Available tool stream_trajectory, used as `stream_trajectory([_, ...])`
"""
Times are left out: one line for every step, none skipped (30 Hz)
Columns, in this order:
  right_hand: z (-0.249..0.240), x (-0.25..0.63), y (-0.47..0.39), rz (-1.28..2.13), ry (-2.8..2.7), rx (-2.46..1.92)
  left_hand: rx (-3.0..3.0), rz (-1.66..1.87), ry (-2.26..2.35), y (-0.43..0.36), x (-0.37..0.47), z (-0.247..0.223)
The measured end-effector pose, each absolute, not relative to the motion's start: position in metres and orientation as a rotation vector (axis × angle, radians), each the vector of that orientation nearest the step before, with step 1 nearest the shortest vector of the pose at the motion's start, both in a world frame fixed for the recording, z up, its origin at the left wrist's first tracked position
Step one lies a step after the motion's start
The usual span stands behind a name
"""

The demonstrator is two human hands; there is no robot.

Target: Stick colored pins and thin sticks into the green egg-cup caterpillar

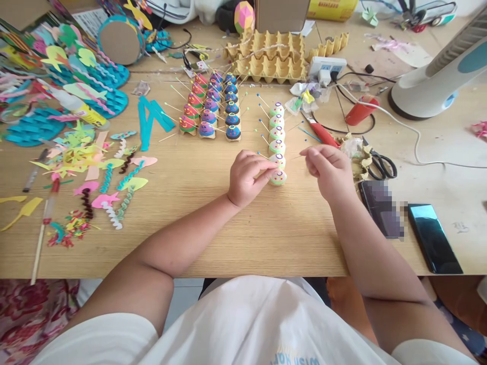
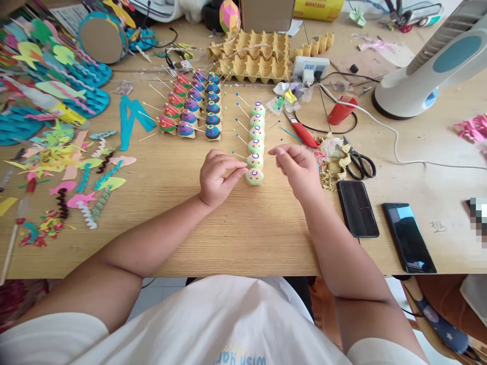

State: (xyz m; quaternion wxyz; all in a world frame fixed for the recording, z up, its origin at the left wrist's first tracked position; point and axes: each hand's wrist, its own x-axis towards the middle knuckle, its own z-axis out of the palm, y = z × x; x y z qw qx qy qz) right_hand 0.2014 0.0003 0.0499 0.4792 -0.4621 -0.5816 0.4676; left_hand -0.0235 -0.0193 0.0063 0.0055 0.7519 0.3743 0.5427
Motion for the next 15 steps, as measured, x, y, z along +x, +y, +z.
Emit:
stream_trajectory([0.046, 0.202, 0.002, 0.96, -1.411, -1.138, 2.336, 1.708, 1.174, -0.019, -0.023, 0.007])
stream_trajectory([0.043, 0.204, 0.004, 0.792, -1.408, -1.144, 2.324, 1.707, 1.178, -0.02, -0.023, 0.007])
stream_trajectory([0.039, 0.205, 0.005, 0.646, -1.417, -1.147, 2.32, 1.697, 1.182, -0.02, -0.022, 0.007])
stream_trajectory([0.036, 0.207, 0.006, 0.52, -1.43, -1.147, 2.32, 1.684, 1.186, -0.02, -0.022, 0.007])
stream_trajectory([0.033, 0.208, 0.007, 0.415, -1.448, -1.144, 2.325, 1.67, 1.185, -0.02, -0.022, 0.007])
stream_trajectory([0.03, 0.209, 0.008, 0.332, -1.463, -1.144, 2.333, 1.664, 1.174, -0.021, -0.021, 0.006])
stream_trajectory([0.029, 0.21, 0.008, 0.268, -1.473, -1.146, 2.341, 1.67, 1.152, -0.021, -0.021, 0.006])
stream_trajectory([0.028, 0.21, 0.008, 0.223, -1.478, -1.147, 2.35, 1.683, 1.124, -0.021, -0.021, 0.006])
stream_trajectory([0.027, 0.21, 0.008, 0.187, -1.475, -1.144, 2.357, 1.698, 1.098, -0.02, -0.021, 0.006])
stream_trajectory([0.027, 0.209, 0.008, 0.158, -1.469, -1.136, 2.362, 1.715, 1.079, -0.02, -0.021, 0.005])
stream_trajectory([0.028, 0.209, 0.008, 0.132, -1.455, -1.128, 2.364, 1.733, 1.066, -0.02, -0.02, 0.005])
stream_trajectory([0.029, 0.209, 0.008, 0.109, -1.436, -1.118, 2.361, 1.753, 1.061, -0.019, -0.02, 0.005])
stream_trajectory([0.031, 0.209, 0.009, 0.088, -1.415, -1.109, 2.357, 1.771, 1.06, -0.019, -0.02, 0.005])
stream_trajectory([0.032, 0.21, 0.011, 0.074, -1.394, -1.112, 2.351, 1.789, 1.062, -0.019, -0.02, 0.004])
stream_trajectory([0.034, 0.211, 0.013, 0.08, -1.382, -1.134, 2.347, 1.804, 1.064, -0.018, -0.02, 0.004])
